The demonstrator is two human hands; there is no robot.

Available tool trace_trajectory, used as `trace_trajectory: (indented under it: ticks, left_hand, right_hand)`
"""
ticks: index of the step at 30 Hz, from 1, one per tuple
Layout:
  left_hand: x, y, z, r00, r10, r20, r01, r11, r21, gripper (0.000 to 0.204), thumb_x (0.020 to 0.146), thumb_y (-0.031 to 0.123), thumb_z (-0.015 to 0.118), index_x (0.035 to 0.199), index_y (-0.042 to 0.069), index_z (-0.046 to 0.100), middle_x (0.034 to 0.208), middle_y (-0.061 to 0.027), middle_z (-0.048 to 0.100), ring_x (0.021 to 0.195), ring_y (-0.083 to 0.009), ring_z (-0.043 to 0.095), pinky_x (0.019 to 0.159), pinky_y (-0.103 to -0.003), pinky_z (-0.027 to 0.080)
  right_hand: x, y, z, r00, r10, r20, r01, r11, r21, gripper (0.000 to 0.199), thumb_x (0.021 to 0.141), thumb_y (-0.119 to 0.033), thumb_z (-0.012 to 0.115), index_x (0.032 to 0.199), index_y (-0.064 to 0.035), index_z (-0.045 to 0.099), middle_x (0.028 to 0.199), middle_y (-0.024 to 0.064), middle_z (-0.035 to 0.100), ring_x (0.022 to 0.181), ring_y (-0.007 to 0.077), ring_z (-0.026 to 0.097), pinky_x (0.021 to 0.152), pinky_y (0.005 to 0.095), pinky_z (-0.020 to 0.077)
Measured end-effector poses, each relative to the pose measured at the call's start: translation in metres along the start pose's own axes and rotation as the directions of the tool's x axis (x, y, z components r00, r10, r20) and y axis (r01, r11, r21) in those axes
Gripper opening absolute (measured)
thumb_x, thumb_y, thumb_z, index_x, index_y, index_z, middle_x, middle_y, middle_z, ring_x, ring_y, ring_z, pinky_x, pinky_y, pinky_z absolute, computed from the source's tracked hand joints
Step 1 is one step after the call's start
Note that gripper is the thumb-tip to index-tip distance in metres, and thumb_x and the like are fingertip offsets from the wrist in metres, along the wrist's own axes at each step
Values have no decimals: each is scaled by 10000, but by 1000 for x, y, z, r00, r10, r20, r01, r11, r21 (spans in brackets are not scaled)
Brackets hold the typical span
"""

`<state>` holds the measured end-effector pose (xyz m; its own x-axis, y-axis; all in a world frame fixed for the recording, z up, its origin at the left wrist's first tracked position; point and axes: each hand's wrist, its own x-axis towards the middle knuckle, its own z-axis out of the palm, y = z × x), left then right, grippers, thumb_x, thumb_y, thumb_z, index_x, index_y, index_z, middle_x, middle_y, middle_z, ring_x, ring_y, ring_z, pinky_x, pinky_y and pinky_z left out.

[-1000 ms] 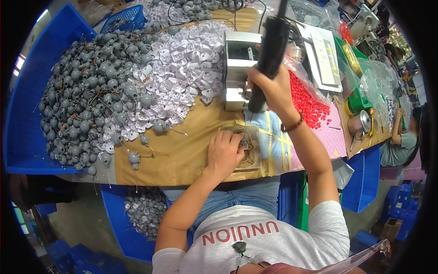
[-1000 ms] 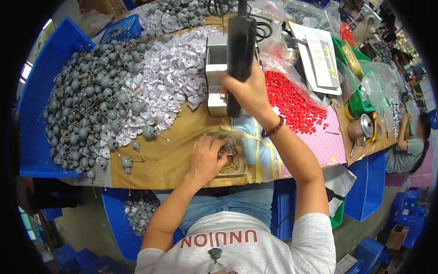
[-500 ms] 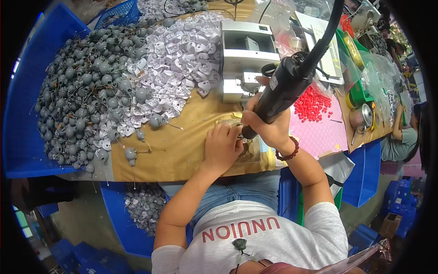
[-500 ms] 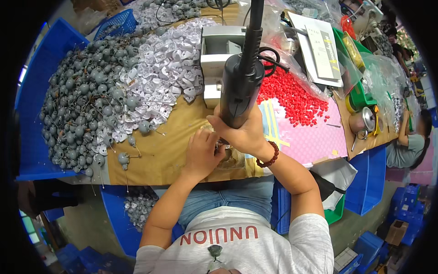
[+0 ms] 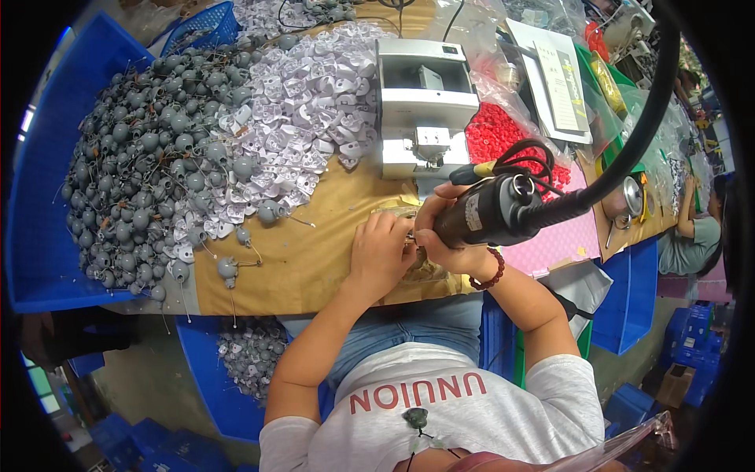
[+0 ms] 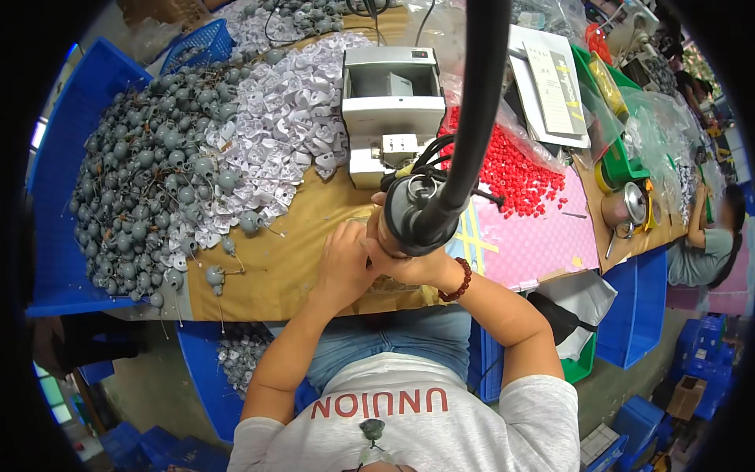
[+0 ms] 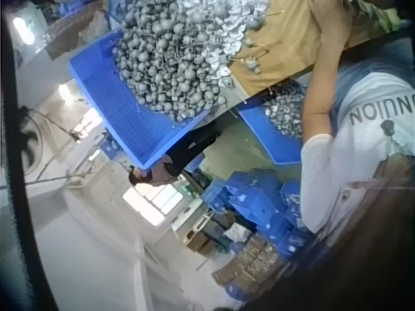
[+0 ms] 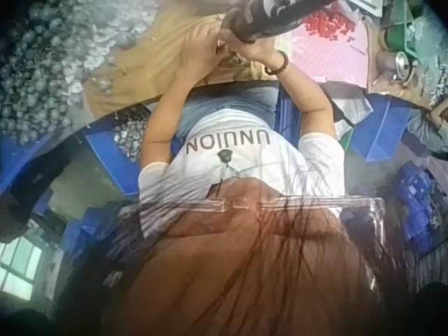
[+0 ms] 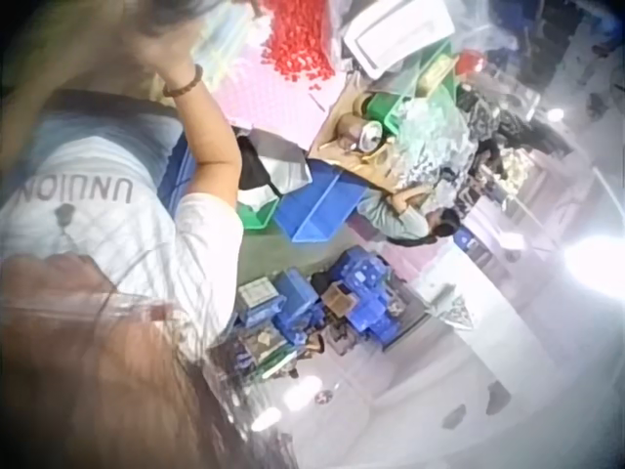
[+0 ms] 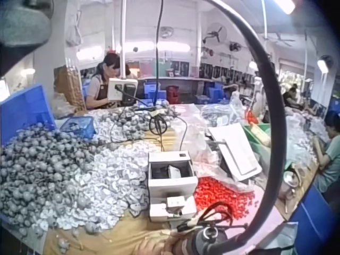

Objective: Assembling small spherical toy components using a handheld pneumatic sealer and a workbench press.

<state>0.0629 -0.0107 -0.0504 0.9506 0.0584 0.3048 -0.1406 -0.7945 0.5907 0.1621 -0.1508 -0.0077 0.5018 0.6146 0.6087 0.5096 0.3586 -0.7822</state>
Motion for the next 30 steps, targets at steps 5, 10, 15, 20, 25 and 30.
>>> trace_trajectory:
  ticks: [5,10,15,20,25,30]
  left_hand:
    - [-1,0,0,1000,-17,0,17,1000,5,342,742,128,769,1028,106,582,998,-78,572,1019,-313,566,837,-454,451]
    - [1,-1,5,999,-48,-5,48,999,-17,356,750,145,774,1045,84,586,1032,-95,582,1034,-323,566,847,-455,454]
    - [-1,-1,2,1000,-17,5,17,1000,6,393,749,160,791,1076,76,590,1057,-96,583,1065,-322,559,874,-450,457]
    - [-2,6,-1,995,-103,-16,103,995,-7,422,770,160,802,1147,59,644,1176,-122,597,1149,-347,537,973,-445,448]
    - [-6,9,-1,997,-60,-45,58,997,-43,407,792,146,802,1169,69,668,1174,-107,657,1160,-327,576,981,-435,461]
    - [-20,4,8,989,20,-150,-24,999,-23,374,814,152,793,1161,90,666,1134,-65,705,1119,-292,628,929,-428,472]
  right_hand:
    - [2,-12,4,980,189,-64,-185,980,65,205,806,-22,765,936,-69,613,825,8,624,719,150,597,867,355,519]
    - [-2,-6,9,961,237,-140,-240,971,-2,394,753,-110,862,1065,-48,629,903,28,656,781,140,625,731,311,528]
    - [3,-9,-1,947,315,-58,-313,949,41,305,794,-70,821,1032,-32,636,890,30,661,797,120,627,725,305,520]
    - [29,-12,-26,805,415,-424,-402,907,124,210,890,-62,712,1059,-12,599,865,55,667,746,133,654,690,274,517]
    - [14,19,-81,659,350,-666,-357,925,132,461,992,-100,669,1385,17,460,1177,93,635,1051,135,620,899,282,510]
    - [-33,6,-46,959,121,-258,-245,811,-531,390,839,-15,746,1218,3,654,1211,162,654,1141,321,616,985,394,478]
